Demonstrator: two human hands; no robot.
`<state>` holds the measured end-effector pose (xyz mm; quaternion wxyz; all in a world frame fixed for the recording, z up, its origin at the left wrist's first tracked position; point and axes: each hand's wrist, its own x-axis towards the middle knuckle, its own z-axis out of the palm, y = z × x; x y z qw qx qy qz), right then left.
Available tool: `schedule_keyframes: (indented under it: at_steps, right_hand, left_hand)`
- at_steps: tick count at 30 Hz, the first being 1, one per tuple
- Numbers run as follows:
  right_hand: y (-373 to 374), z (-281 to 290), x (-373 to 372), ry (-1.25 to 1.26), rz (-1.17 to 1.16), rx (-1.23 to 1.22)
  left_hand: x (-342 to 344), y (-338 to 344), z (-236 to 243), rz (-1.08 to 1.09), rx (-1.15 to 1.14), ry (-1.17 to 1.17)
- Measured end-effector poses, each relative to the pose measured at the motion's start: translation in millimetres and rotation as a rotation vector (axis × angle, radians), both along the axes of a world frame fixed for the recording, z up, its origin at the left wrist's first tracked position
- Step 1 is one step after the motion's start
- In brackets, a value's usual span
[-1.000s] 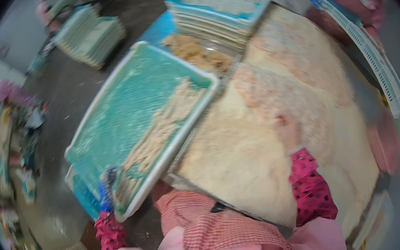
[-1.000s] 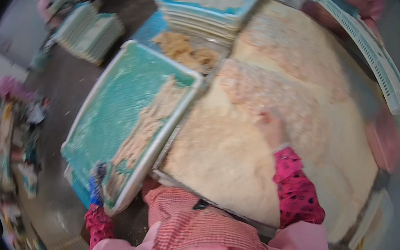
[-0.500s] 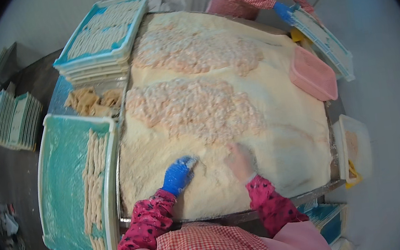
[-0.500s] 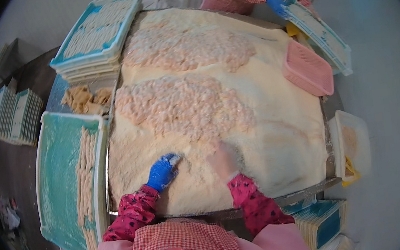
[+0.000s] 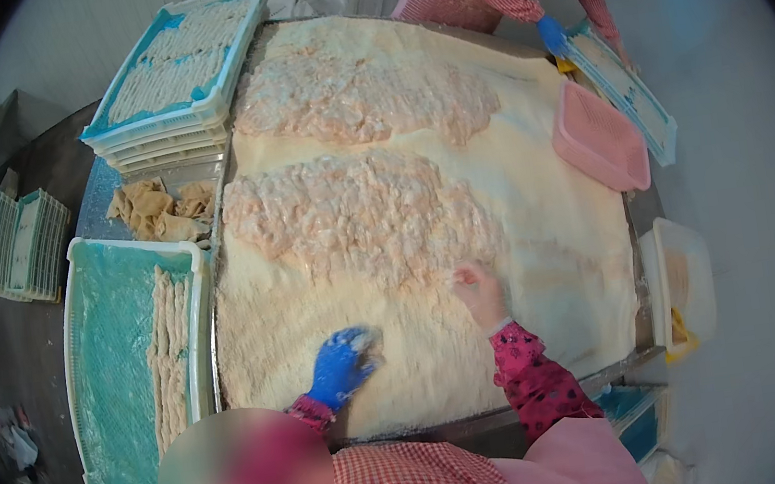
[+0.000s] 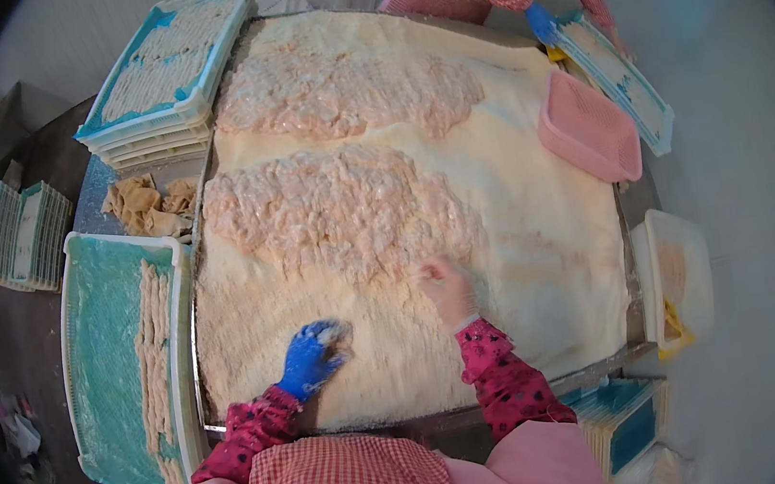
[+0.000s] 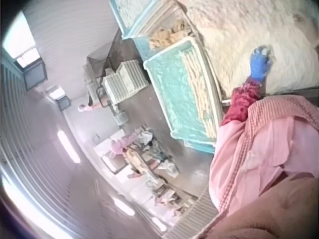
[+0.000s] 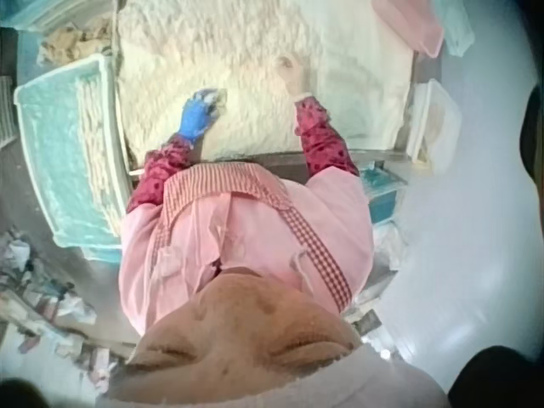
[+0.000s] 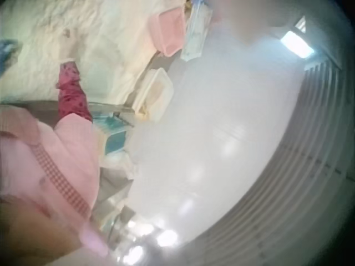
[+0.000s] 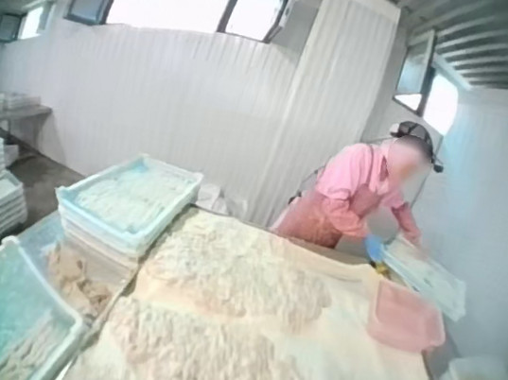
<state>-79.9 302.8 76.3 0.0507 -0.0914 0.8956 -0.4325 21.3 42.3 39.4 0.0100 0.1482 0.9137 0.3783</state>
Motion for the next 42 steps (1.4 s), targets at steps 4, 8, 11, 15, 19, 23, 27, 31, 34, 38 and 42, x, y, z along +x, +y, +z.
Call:
schedule_keyframes:
  at_steps: [4,8,11,15,19,23,27,31,34,38,42]
  right_hand:
    - [3,18,34,-0.008,0.508,0.268]
    - [9,2,57,0.175,0.135,0.250]
    - [-35,-13,65,0.205,0.109,0.190]
    - [-53,-23,56,0.114,-0.093,-0.168]
    - [-25,-26,51,0.303,0.376,-0.022]
    - [10,-43,58,-0.123,-0.195,-0.157]
    - [-55,-35,77,0.083,0.034,0.119]
    - [-67,-17,69,0.006,-0.236,-0.290]
    - [-56,-13,63,0.312,0.290,0.138]
    - [-38,-22,61,0.223,0.390,0.014]
    - [-63,-29,66,0.234,0.465,0.153]
  left_hand:
    - [-3,-3,-12,0.022,0.232,-0.071]
    - [3,-24,18,-0.035,-0.147,-0.239]
    - [-1,-4,-2,0.008,-0.084,-0.145]
    - [-9,-6,-8,0.179,0.665,-0.469]
    - [-11,-39,22,0.058,0.546,-0.502]
    - [-2,-65,17,0.057,0.118,-0.238]
    - [6,-26,-23,0.003,-0.164,0.018]
    - [6,-37,-6,0.191,0.253,-0.307]
    - [6,-44,9,0.326,0.773,-0.398]
    - [14,-38,12,0.492,1.256,-0.404]
    - [22,-36,-13,0.453,1.886,-0.747]
